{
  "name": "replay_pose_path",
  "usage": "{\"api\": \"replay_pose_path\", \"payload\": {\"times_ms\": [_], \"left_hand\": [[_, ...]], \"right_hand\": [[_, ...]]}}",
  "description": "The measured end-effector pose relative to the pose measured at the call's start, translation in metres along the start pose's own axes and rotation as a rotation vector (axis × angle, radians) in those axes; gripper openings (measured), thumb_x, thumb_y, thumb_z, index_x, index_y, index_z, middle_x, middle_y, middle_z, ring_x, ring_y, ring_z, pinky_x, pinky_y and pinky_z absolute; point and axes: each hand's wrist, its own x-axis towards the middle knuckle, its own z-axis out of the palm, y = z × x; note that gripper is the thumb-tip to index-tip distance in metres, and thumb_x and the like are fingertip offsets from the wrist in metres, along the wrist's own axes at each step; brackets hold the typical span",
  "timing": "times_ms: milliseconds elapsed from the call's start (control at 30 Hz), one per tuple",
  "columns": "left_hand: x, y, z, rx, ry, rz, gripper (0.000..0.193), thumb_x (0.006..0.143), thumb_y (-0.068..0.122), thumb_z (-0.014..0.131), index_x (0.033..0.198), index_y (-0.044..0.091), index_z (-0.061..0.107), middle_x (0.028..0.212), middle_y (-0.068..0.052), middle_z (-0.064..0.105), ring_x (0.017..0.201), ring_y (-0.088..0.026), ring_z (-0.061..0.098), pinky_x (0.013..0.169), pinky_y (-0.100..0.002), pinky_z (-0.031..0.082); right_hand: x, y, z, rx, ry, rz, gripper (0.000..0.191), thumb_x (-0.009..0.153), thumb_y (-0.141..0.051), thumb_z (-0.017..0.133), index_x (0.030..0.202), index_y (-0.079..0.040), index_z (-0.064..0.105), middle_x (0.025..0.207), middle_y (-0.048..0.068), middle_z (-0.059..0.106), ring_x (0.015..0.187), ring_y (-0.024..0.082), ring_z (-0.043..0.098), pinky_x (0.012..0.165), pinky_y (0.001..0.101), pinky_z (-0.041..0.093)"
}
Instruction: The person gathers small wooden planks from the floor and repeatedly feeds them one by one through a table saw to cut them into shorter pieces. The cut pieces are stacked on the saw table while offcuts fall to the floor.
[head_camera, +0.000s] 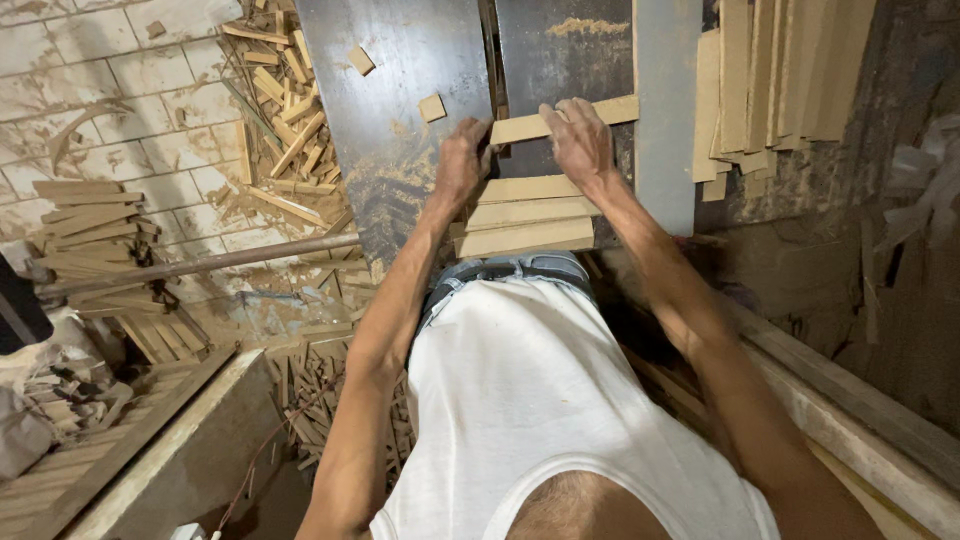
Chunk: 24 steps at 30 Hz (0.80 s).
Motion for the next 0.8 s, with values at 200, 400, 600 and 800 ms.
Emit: {"api": "replay_pose_path", "payload": {"times_ms": [200,400,600,800], "left_hand": [[0.004,0.000,0.008,-0.073,0.030,-0.139,0.038,0.089,0.004,0.071,0.126,0.000,0.067,0.111,-0.022,0.072,0.087,-0.031,0.076,0.073,-0.038,0.067],[0.002,0.001,0.006,0.179,0.012,0.072,0.040,0.092,0.008,0.073,0.127,-0.008,0.064,0.109,-0.026,0.069,0.086,-0.037,0.073,0.075,-0.045,0.064],[0.003,0.001,-0.009,0.074,-0.018,0.060,0.039,0.090,0.008,0.074,0.126,-0.004,0.064,0.107,-0.023,0.066,0.086,-0.038,0.069,0.076,-0.047,0.059],[0.009,-0.002,-0.017,0.094,-0.040,0.060,0.040,0.083,0.014,0.080,0.120,0.004,0.068,0.101,-0.018,0.066,0.089,-0.040,0.067,0.077,-0.048,0.055]], "right_hand": [[0.001,-0.005,0.000,-0.088,0.102,0.004,0.027,0.095,-0.002,0.070,0.120,-0.013,0.073,0.108,0.007,0.067,0.107,0.030,0.065,0.081,0.0426,0.061],[-0.004,-0.006,-0.001,-0.188,0.141,0.003,0.046,0.079,-0.007,0.078,0.124,-0.018,0.070,0.115,0.014,0.059,0.109,0.042,0.059,0.071,0.0444,0.062],[-0.003,-0.005,0.005,-0.145,0.137,-0.029,0.043,0.089,0.004,0.071,0.129,-0.011,0.071,0.111,0.017,0.060,0.110,0.044,0.059,0.072,0.0464,0.060],[0.007,-0.008,0.004,-0.249,0.218,-0.030,0.039,0.087,0.003,0.066,0.121,-0.015,0.074,0.111,0.015,0.061,0.110,0.039,0.059,0.084,0.0456,0.061]]}}
